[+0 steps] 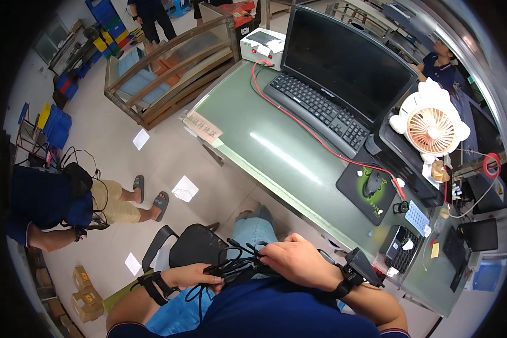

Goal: The recorder is inspecting and organizing electronic devices and cables at a workstation.

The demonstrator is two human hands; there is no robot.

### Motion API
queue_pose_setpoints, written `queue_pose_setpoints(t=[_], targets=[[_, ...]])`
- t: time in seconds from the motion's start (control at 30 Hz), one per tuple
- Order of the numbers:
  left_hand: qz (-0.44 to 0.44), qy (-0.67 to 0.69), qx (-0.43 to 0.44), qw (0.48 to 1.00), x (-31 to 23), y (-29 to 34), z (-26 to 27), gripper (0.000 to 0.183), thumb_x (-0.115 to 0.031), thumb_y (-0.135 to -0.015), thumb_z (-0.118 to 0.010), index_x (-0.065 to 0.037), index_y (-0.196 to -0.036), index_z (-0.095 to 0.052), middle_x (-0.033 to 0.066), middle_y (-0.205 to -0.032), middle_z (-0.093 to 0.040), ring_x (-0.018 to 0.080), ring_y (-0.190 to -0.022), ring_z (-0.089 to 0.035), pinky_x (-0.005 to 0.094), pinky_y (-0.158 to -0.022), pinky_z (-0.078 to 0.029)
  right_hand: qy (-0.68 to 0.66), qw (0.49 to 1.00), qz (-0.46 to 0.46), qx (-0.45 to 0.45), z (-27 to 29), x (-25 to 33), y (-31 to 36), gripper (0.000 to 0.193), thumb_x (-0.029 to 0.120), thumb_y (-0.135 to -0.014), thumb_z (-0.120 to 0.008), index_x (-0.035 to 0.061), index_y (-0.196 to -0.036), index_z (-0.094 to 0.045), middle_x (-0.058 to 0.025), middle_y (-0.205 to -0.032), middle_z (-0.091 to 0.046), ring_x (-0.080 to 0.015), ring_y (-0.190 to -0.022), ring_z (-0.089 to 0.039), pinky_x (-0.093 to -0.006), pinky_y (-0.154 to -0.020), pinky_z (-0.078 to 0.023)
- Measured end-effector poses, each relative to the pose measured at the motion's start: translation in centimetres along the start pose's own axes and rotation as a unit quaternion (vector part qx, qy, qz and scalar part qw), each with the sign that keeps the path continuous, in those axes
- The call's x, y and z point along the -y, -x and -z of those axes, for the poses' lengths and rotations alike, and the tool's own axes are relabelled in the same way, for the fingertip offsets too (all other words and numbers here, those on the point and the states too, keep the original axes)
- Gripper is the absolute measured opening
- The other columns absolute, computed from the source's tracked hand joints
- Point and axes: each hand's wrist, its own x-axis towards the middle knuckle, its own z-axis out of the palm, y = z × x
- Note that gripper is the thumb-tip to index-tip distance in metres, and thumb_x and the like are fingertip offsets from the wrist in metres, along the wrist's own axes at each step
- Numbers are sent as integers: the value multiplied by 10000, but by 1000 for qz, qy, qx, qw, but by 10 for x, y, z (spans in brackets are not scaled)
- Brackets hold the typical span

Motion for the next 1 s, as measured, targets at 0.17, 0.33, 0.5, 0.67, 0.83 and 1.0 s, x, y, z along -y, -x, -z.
queue_pose_setpoints(t=[0.17, 0.33, 0.5, 0.67, 0.83, 1.0], targets=[[23, 56, 37, 997, 1, 4, 3, 184, -213, -946, -592, -41, -924, -531, -13, -711, -494, 71, -583, -483, 231, -651, -474, -14, 1000, -19, -5, 0, -3, 3, 207, 158, -917, -560, 108, -1115, -594, -44, -754, -623, -227, -704, -575, -313, -765, -404], [18, 102, 40, 994, -4, 2, -9, 197, -247, -941, -604, -65, -932, -528, -37, -704, -468, 59, -579, -473, 218, -648, -463, -35, 997, -68, 9, 5, -8, 5, 236, 138, -909, -569, 109, -1141, -598, -49, -742, -624, -231, -693, -566, -318, -767, -408], [19, 20, -59, 998, 0, -1, -15, 208, -216, -938, -604, -30, -1020, -563, 23, -856, -577, 106, -761, -575, 238, -713, -498, -63, 995, -68, -37, 9, -14, 10, 221, 144, -911, -573, 113, -1129, -603, -57, -691, -600, -251, -651, -546, -329, -765, -405], [-68, 9, -136, 988, -19, 3, -20, 251, -141, -929, -606, 17, -1102, -516, 62, -940, -594, 133, -850, -638, 258, -751, -559, -58, 992, -107, -34, 18, -20, 17, 215, 153, -918, -566, 121, -1127, -604, -62, -697, -605, -253, -646, -546, -336, -761, -406], [-7, -46, -84, 995, -48, -1, -5, 266, -130, -946, -572, 22, -1146, -484, 90, -964, -617, 135, -833, -650, 236, -690, -540, -43, 990, -137, -16, 28, -28, 20, 214, 157, -921, -558, 125, -1128, -603, -62, -700, -610, -253, -650, -552, -337, -752, -404], [92, -72, 63, 991, -76, -9, 0, 255, -174, -983, -509, 15, -1153, -501, 45, -871, -572, 91, -734, -488, 214, -685, -422, -52, 988, -142, -33, 33, -34, 17, 248, 151, -903, -568, 131, -1148, -596, -55, -734, -621, -247, -661, -572, -330, -754, -405]])
